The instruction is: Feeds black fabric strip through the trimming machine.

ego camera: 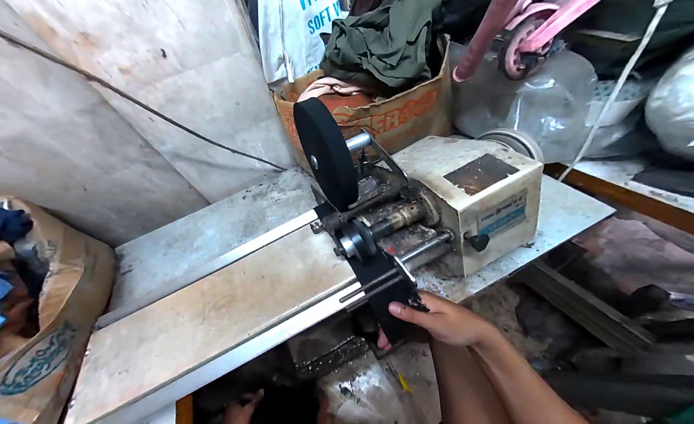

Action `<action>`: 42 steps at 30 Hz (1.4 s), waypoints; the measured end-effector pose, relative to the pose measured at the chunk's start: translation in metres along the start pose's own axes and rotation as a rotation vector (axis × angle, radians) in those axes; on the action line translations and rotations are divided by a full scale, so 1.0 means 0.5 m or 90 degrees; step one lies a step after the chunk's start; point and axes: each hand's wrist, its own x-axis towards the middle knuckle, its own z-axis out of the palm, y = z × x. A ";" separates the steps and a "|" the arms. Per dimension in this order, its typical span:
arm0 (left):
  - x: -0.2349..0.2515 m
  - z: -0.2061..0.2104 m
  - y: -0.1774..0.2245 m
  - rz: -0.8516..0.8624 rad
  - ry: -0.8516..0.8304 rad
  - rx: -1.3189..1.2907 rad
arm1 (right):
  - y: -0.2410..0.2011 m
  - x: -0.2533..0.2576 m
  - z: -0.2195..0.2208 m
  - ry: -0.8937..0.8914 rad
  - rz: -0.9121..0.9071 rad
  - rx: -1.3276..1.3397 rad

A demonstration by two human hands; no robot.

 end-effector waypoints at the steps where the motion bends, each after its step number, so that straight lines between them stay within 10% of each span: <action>1: 0.002 0.000 0.000 0.003 0.000 0.001 | 0.002 -0.001 0.000 0.003 -0.004 -0.002; 42: 0.006 0.007 -0.006 0.025 0.002 -0.023 | 0.006 -0.001 -0.009 -0.026 -0.022 0.071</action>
